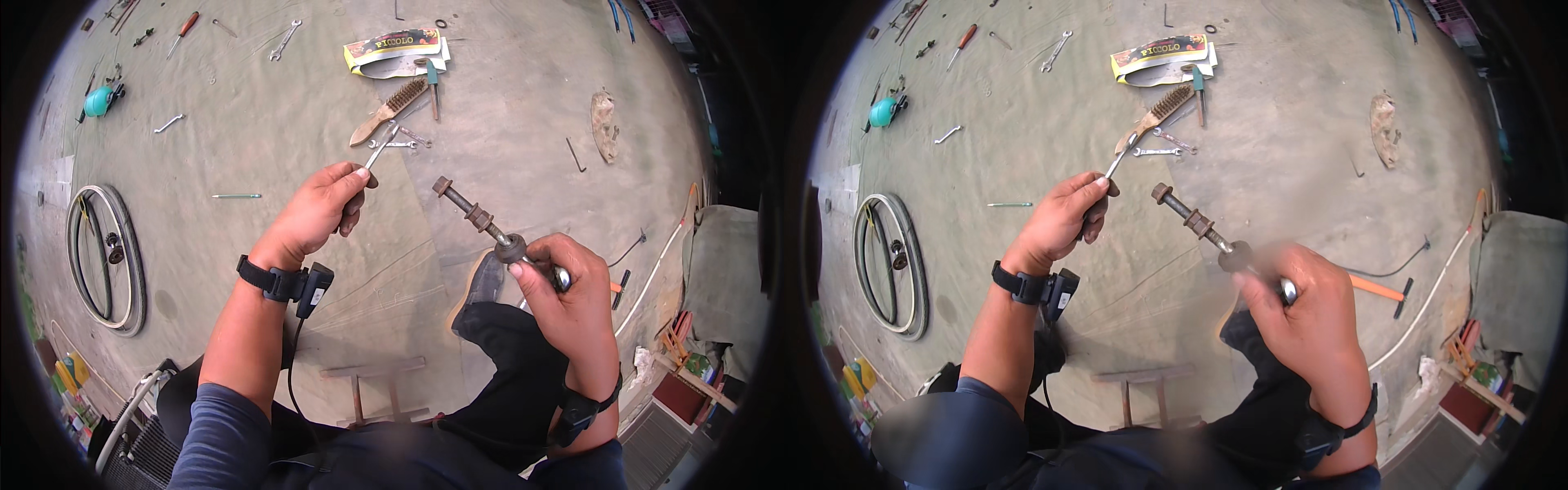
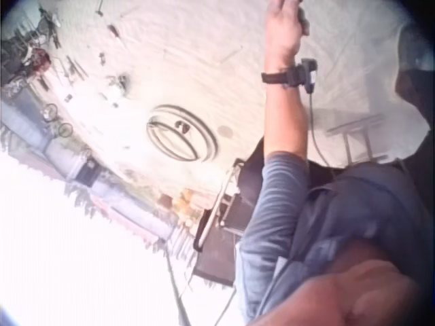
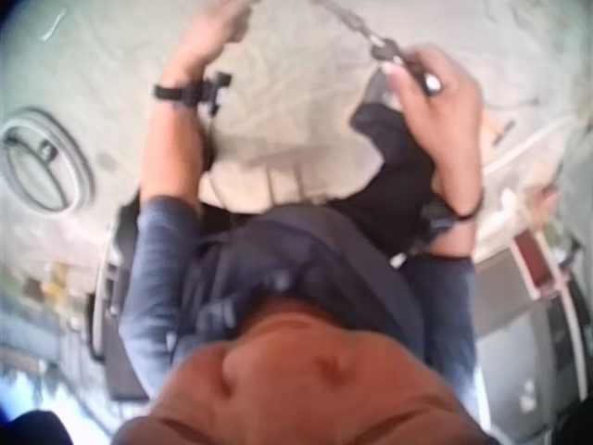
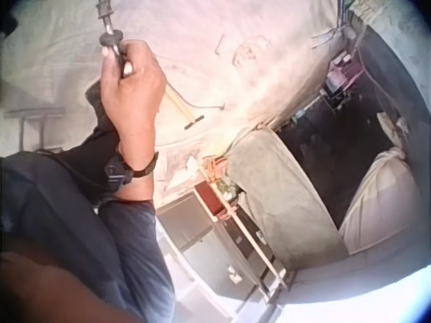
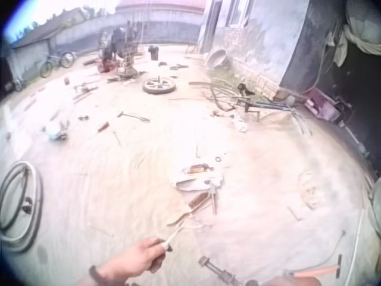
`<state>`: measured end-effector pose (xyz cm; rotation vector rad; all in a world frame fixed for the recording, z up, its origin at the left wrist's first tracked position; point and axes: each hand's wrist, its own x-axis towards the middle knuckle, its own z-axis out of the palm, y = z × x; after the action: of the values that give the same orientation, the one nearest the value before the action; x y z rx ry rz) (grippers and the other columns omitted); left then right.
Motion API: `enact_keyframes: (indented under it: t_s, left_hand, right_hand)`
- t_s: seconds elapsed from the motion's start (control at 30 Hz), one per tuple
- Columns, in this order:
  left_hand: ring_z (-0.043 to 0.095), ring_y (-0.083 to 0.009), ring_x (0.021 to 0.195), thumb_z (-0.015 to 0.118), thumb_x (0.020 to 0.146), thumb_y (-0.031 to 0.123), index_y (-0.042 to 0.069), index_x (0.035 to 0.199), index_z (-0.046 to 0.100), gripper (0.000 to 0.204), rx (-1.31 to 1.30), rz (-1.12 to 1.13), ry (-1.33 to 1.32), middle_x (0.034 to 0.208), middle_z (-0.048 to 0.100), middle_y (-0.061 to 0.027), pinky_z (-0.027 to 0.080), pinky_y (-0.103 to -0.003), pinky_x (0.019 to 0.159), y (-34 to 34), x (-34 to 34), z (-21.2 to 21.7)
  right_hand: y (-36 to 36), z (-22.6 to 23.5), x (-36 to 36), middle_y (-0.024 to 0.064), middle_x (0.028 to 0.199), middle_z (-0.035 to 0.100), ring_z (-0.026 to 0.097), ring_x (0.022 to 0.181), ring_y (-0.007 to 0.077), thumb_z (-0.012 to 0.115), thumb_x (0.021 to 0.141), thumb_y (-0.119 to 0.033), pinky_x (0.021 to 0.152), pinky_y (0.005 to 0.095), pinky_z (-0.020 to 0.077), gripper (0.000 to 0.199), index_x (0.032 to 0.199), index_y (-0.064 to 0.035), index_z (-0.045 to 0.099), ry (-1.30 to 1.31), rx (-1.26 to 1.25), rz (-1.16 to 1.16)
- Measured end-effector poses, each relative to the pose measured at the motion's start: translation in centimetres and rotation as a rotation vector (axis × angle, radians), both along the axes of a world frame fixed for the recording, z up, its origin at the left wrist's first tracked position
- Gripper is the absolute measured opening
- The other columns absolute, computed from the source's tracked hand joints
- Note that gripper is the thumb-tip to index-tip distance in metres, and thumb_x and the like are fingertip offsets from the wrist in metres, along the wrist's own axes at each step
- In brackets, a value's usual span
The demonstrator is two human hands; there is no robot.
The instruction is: The person assembles a mechanical component by threading a nut onto a threaded rod and tightening it with a wrench. They repeatedly adjust the nut and rod, using the wrench to secure the assembly.
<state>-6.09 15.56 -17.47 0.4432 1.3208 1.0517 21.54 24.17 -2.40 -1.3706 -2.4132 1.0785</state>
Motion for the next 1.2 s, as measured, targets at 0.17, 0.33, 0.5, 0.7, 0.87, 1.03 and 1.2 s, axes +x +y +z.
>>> enact_keyframes:
  t_s: [0.17,0.33,0.5,0.7,0.87,1.03,1.2]
  left_hand:
    - [0.037,-0.0071,0.055,0.049,0.108,0.028,-0.002,0.107,0.064,0.033,0.047,-0.134,-0.019,0.068,0.043,0.0034,0.035,-0.025,0.049,-2.5,0.4,8.0]
    - [0.035,-0.0056,0.055,0.048,0.108,0.027,-0.002,0.108,0.064,0.033,-0.001,-0.163,0.031,0.068,0.042,0.0043,0.031,-0.024,0.048,-6.5,2.6,14.2]
    - [0.034,-0.0050,0.054,0.047,0.109,0.025,-0.003,0.109,0.064,0.033,-0.089,-0.095,0.062,0.068,0.042,0.0045,0.031,-0.023,0.047,-10.9,5.3,17.3]
    - [0.034,-0.0052,0.054,0.047,0.109,0.025,-0.004,0.110,0.063,0.033,-0.102,0.017,0.063,0.068,0.043,0.0042,0.032,-0.023,0.046,-13.9,7.0,18.2]
    - [0.034,-0.0055,0.054,0.047,0.109,0.025,-0.004,0.111,0.062,0.033,-0.090,0.049,0.019,0.068,0.042,0.0040,0.032,-0.023,0.046,-14.4,6.4,17.5]
    - [0.033,-0.0062,0.052,0.047,0.109,0.025,-0.004,0.111,0.062,0.032,-0.115,0.067,-0.009,0.067,0.042,0.0030,0.031,-0.024,0.044,-14.6,5.7,16.8]
    - [0.036,-0.0085,0.050,0.048,0.107,0.023,-0.006,0.114,0.061,0.032,-0.128,0.115,-0.136,0.066,0.044,0.0013,0.032,-0.025,0.044,-14.4,5.4,16.8]
  right_hand:
    - [-1.4,0.9,1.7,0.0129,0.075,0.063,0.057,0.063,0.0269,0.074,0.086,-0.011,0.060,0.0344,0.0470,0.015,0.086,-0.0001,0.064,0.100,0.033,-0.057]
    - [-3.2,1.8,3.0,0.0142,0.078,0.065,0.060,0.066,0.0295,0.074,0.087,-0.012,0.062,0.0355,0.0483,0.015,0.092,-0.0006,0.065,0.144,0.117,-0.026]
    - [-5.8,2.7,3.3,0.0107,0.078,0.063,0.060,0.069,0.0277,0.076,0.084,-0.010,0.060,0.0369,0.0466,0.014,0.089,-0.0019,0.065,0.161,0.241,0.037]
    - [-7.2,2.5,2.8,0.0095,0.077,0.061,0.062,0.071,0.0341,0.079,0.079,-0.013,0.060,0.0434,0.0476,0.019,0.081,-0.0070,0.061,0.125,0.453,0.222]
    - [-7.5,2.1,1.6,0.0082,0.074,0.058,0.061,0.068,0.0314,0.079,0.078,-0.011,0.057,0.0425,0.0465,0.020,0.078,-0.0076,0.059,0.084,0.566,0.290]
    - [-7.5,1.6,0.8,0.0053,0.071,0.055,0.062,0.070,0.0266,0.078,0.076,-0.014,0.055,0.0400,0.0482,0.022,0.071,-0.0107,0.057,0.037,0.689,0.323]
    - [-7.2,1.4,0.6,0.0062,0.071,0.053,0.058,0.065,0.0273,0.078,0.074,-0.007,0.053,0.0399,0.0448,0.020,0.079,-0.0088,0.058,0.038,0.748,0.395]
